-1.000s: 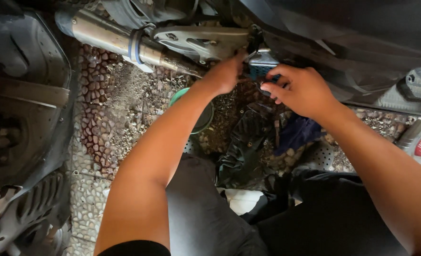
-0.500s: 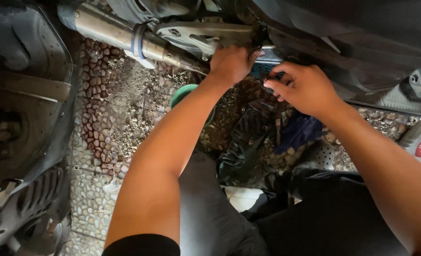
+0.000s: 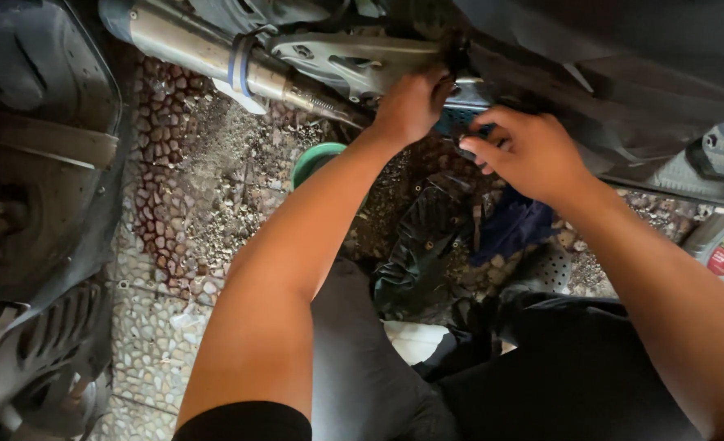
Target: The person is working on the underside of a motorcycle, specifically near the exhaust pipe and rear wheel. They use a wrench to tighten a bolt on the motorcycle's frame and handle a green container placed on the ground.
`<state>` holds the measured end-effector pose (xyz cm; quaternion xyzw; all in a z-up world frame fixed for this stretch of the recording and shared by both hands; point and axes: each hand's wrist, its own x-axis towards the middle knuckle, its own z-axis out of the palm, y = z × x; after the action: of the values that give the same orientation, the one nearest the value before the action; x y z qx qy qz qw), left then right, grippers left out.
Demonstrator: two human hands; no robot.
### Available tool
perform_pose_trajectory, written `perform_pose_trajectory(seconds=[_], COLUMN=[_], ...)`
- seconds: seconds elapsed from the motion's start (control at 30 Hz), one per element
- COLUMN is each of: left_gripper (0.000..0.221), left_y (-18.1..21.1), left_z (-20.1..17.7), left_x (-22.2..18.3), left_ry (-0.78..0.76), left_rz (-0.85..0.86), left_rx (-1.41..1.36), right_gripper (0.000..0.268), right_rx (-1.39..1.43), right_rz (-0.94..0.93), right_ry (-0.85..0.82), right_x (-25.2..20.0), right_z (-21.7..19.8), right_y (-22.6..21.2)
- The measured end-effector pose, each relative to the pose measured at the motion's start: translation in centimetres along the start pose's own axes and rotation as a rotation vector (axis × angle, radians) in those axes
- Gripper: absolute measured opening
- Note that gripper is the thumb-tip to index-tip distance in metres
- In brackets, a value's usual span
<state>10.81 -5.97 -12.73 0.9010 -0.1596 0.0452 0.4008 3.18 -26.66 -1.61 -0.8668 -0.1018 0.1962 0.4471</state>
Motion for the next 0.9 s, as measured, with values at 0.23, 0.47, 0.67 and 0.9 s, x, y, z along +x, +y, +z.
perform_pose_trajectory(seconds=[0.23, 0.47, 0.67, 0.9], left_gripper=[0.013, 0.024, 0.051, 0.044], left_y=[-2.8, -4.3, -4.5, -6.7], left_z=[0.7, 0.5, 0.5, 4.1], left_x=[0.7, 2.5, 2.5, 1.7], left_ry=[-0.036, -0.154, -0.109, 0.037], left_rz=[-0.003, 0.116, 0.198, 0.264], left_rx=[-0.299, 0.209, 0.217, 0.036], right_gripper=[0.038, 0.037, 0.034, 0.030], right_rx=[-0.037, 0.000, -0.070, -0.040], right_rz=[0.042, 0.156, 0.219, 0.237], right_ry=[-0.010, 0.031, 0.058, 0.085], right_x=[-0.2, -0.5, -1.1, -2.0], right_z=[-0.1, -0.1, -0.4, -1.1], right_y=[0.3, 1.3, 2.4, 3.2])
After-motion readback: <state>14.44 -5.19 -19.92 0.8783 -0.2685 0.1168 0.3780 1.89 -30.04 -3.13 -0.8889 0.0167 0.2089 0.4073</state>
